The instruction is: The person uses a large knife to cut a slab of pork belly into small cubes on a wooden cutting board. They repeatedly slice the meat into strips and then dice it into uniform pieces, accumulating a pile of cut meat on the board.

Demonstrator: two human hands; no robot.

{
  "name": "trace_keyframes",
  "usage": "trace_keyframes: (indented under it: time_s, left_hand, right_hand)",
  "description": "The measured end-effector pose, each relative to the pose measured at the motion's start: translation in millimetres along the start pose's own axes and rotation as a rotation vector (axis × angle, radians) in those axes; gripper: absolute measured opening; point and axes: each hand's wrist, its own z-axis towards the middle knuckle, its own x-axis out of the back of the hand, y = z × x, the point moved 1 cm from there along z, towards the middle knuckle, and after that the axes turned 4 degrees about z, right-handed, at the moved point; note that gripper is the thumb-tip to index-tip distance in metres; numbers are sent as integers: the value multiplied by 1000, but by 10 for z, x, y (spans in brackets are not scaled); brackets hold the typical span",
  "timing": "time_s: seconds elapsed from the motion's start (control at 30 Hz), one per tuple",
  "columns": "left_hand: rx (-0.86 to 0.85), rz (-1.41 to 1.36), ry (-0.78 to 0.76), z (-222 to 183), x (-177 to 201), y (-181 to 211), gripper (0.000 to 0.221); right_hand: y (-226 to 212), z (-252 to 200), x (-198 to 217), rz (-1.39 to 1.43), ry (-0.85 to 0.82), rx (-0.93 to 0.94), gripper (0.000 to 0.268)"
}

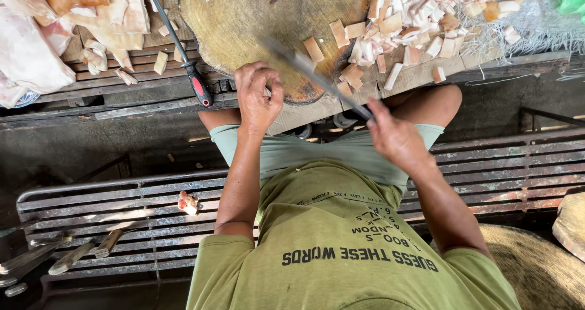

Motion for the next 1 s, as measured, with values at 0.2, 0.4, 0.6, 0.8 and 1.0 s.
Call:
trace_keyframes:
  time_s: [0.2,0.4,0.6,0.8,1.0]
  left_hand:
    - [32,44,-8,246,-113,85,16]
    - [126,93,29,402,-129,-100,20]
    - [211,245,142,446,166,-814,29]
    - [363,346,340,578,648,-1904,32]
    - [367,530,485,795,1158,-3038,36]
  right_hand:
    - [388,370,215,-11,378,-161,51]
    - [200,621,-153,973,254,-279,58]
    - [77,1066,-646,1151,50,-402,45]
    - [202,808,-752,1502,-130,-596,38]
    - [178,479,-1111,1916,-306,-618,35]
